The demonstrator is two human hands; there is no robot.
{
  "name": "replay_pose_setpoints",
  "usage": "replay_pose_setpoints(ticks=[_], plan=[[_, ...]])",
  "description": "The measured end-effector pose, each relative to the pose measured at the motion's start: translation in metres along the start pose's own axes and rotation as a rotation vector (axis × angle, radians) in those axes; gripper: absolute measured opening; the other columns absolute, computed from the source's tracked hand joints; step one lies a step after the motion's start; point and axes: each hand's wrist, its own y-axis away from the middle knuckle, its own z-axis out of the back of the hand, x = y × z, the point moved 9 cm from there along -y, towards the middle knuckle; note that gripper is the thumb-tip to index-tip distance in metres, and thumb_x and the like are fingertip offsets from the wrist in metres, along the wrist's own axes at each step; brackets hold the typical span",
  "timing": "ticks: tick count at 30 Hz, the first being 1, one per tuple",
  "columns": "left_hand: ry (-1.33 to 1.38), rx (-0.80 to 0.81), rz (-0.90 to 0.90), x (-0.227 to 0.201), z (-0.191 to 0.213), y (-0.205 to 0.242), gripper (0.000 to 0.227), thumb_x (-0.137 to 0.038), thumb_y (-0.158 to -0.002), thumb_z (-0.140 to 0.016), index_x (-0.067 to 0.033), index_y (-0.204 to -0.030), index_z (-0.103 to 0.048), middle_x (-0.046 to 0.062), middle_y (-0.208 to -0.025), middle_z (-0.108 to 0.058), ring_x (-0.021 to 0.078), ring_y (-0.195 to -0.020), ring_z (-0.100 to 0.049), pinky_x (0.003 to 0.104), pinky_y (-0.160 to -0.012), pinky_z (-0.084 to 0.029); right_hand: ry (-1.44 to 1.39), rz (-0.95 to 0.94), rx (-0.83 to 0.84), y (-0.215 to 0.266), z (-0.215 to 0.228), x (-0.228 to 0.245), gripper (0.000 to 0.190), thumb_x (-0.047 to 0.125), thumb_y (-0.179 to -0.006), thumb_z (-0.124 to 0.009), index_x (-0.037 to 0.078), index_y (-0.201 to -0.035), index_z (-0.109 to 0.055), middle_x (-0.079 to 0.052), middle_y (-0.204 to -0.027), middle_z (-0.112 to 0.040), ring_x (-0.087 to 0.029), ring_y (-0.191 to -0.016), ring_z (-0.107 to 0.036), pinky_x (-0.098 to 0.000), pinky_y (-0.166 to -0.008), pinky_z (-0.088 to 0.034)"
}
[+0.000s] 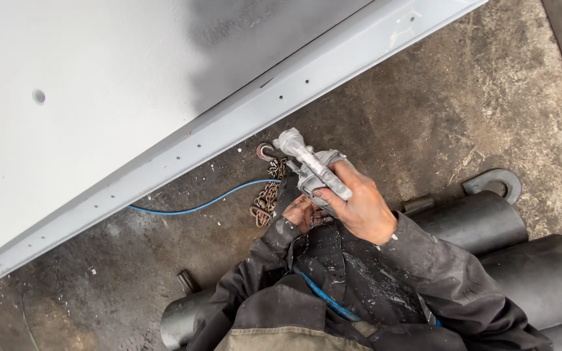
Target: The person uses a spray gun to apply black paint onto a large white metal panel. They move the spray gun in steady horizontal strokes to cover the surface, including the edges and areas around circular holes.
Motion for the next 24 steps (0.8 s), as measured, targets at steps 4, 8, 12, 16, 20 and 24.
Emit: replay_pose_setpoints(ticks=[4,8,12,16,20,24], plan=[[0.011,-0.044,-0.085,-0.008,0.039,0.003,0.039,-0.016,-0.098,-0.072,0.0032,-0.129,-0.058,0.028,-0.114,-0.073,0.0494,-0.104,-0.071,0.066,-0.081,-0.06,-0.051,0.017,0.139,-0.01,-0.036,0.019,0.031,0.03,-0.099,-0.063,0.005,-0.116,-0.059,-0.019,-0.1,-0.066,-0.036,-0.093,-0.07,-0.0518,-0.079,-0.059],[0.009,-0.026,-0.056,-0.021,0.004,0.024,0.035,-0.012,-0.097,-0.071,0.003,-0.125,-0.056,0.028,-0.114,-0.072,0.0505,-0.104,-0.071,0.068,-0.081,-0.06,-0.031,0.018,0.241,-0.014,-0.05,0.033,0.038,0.034,-0.098,-0.064,0.004,-0.12,-0.057,-0.022,-0.105,-0.065,-0.04,-0.098,-0.07,-0.0542,-0.079,-0.059],[0.002,0.014,-0.025,-0.037,-0.037,0.036,0.031,-0.008,-0.097,-0.07,0.0028,-0.121,-0.054,0.028,-0.115,-0.072,0.0517,-0.103,-0.07,0.07,-0.081,-0.059,-0.007,-0.029,0.141,-0.02,-0.027,0.03,0.031,0.026,-0.099,-0.063,0.003,-0.12,-0.058,-0.02,-0.102,-0.066,-0.036,-0.091,-0.071,-0.0476,-0.072,-0.059],[-0.115,0.139,0.004,-0.042,-0.101,0.018,0.046,-0.007,-0.094,-0.072,0.0032,-0.136,-0.057,0.019,-0.125,-0.071,0.036,-0.112,-0.071,0.054,-0.097,-0.058,0.037,-0.065,-0.018,-0.023,0.015,0.018,0.035,0.022,-0.097,-0.066,0.0,-0.123,-0.058,-0.02,-0.099,-0.067,-0.036,-0.086,-0.072,-0.0476,-0.07,-0.058],[-0.079,0.274,0.153,-0.012,-0.125,-0.021,0.057,-0.028,-0.103,-0.072,-0.0003,-0.148,-0.05,0.025,-0.133,-0.066,0.0447,-0.118,-0.066,0.06,-0.089,-0.06,0.119,-0.122,-0.238,-0.015,0.064,0.034,0.03,0.026,-0.097,-0.07,0.004,-0.115,-0.059,-0.022,-0.09,-0.066,-0.034,-0.079,-0.068,-0.0449,-0.063,-0.053],[0.03,0.54,0.437,0.017,-0.149,-0.045,0.064,-0.037,-0.112,-0.061,0.0012,-0.157,-0.037,0.022,-0.151,-0.053,0.0389,-0.139,-0.049,0.047,-0.112,-0.05,0.158,-0.22,-0.421,0.001,0.092,0.02,0.037,0.034,-0.094,-0.074,0.005,-0.113,-0.06,-0.029,-0.083,-0.065,-0.042,-0.076,-0.067,-0.0484,-0.064,-0.05]])
